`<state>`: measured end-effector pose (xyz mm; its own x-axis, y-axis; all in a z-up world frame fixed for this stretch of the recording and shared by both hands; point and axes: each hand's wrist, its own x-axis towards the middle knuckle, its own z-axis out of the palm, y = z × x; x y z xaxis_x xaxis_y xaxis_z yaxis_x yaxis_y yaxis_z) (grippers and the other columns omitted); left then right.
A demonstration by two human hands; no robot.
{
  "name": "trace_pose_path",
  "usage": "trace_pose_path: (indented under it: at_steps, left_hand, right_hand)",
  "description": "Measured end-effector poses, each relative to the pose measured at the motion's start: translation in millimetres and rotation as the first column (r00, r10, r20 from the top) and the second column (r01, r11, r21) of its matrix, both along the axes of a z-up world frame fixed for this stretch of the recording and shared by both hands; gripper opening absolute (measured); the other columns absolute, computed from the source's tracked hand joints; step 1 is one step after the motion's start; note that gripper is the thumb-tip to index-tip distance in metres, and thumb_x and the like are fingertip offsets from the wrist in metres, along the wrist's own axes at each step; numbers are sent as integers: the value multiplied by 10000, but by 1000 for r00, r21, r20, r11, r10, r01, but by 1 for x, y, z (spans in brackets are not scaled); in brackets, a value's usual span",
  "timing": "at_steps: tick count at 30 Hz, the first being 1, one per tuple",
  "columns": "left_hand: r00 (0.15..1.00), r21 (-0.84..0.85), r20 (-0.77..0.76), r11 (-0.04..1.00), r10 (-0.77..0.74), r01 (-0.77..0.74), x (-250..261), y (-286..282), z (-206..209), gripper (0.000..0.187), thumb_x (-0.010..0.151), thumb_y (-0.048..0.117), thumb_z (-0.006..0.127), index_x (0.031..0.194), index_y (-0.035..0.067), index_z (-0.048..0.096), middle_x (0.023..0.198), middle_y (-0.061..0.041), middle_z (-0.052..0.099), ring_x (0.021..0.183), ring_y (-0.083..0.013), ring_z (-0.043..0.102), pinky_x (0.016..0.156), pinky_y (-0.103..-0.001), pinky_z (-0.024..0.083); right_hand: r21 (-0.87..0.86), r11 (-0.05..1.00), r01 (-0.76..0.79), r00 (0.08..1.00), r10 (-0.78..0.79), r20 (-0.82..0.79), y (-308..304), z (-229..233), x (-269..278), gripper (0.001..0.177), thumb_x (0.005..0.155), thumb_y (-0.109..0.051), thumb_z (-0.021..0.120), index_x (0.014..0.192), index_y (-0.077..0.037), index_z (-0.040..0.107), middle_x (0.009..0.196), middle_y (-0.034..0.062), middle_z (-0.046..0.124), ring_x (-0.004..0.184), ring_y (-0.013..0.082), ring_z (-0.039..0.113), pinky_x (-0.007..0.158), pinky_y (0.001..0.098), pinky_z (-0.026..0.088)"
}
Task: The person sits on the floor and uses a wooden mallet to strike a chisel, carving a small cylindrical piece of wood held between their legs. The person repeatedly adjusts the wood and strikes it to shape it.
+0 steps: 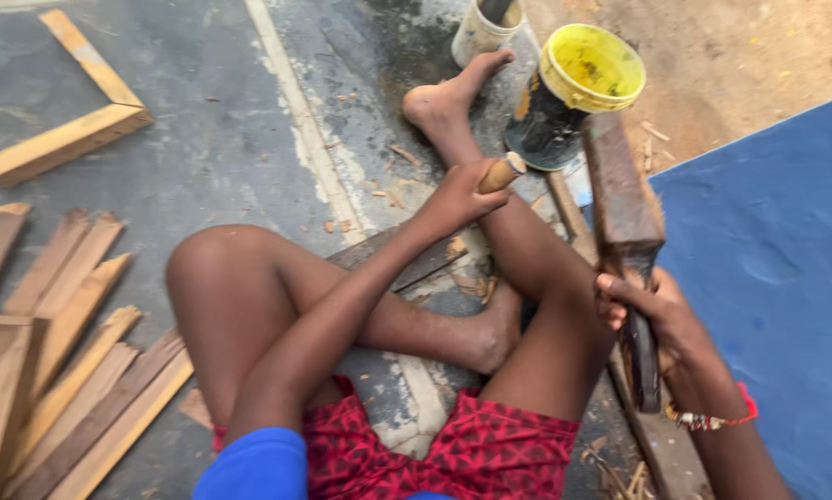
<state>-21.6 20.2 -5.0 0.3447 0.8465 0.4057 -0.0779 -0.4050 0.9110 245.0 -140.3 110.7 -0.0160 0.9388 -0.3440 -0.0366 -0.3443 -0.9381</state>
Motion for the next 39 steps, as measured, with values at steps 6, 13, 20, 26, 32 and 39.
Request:
trace_pose_path:
  at_steps: [6,13,20,26,32,39]
  left_hand:
    - [1000,-17,9,1000,-1,1,3,1,-2,270,854,186,721,1032,5,629,797,-138,663,738,-176,600,722,-376,530]
    - [997,2,72,999,-34,34,8,6,-7,208,868,164,691,934,5,574,761,-91,596,733,-147,553,704,-353,511]
    - [998,-38,46,998,-50,51,1,4,1,210,849,155,668,940,6,552,754,-90,574,729,-144,525,705,-355,502]
    - [998,11,62,1000,-16,15,4,4,-2,221,840,153,694,927,0,560,765,-108,597,732,-161,558,714,-375,508]
    - [999,-101,19,994,-35,37,7,6,-2,208,845,156,674,923,-6,567,724,-116,591,693,-166,572,657,-384,503]
    - [999,57,32,998,4,-6,7,11,-8,242,834,141,699,986,-7,583,786,-95,609,739,-152,561,714,-358,511]
  right_hand:
    - [101,992,-78,968,100,-231,16,26,-2,377,888,-45,709,1216,36,541,794,15,521,567,58,493,490,225,430]
    - [-315,923,-221,964,158,-215,20,7,-27,301,850,-14,641,1113,4,495,721,33,494,536,93,485,459,240,428]
    - [-127,973,-195,860,107,-500,19,37,1,346,923,-16,675,1206,70,494,771,23,492,570,65,480,451,190,411]
    - [202,976,-86,990,105,-89,33,53,-4,288,979,-65,680,1157,40,479,766,34,503,587,84,495,520,237,435]
    - [-4,976,-218,929,209,306,34,8,-35,357,800,-85,713,1095,-3,530,754,46,629,488,126,568,435,275,473]
    - [271,909,-317,646,-2,764,4,46,-27,590,749,-110,810,1251,0,521,978,109,641,839,165,621,718,313,507]
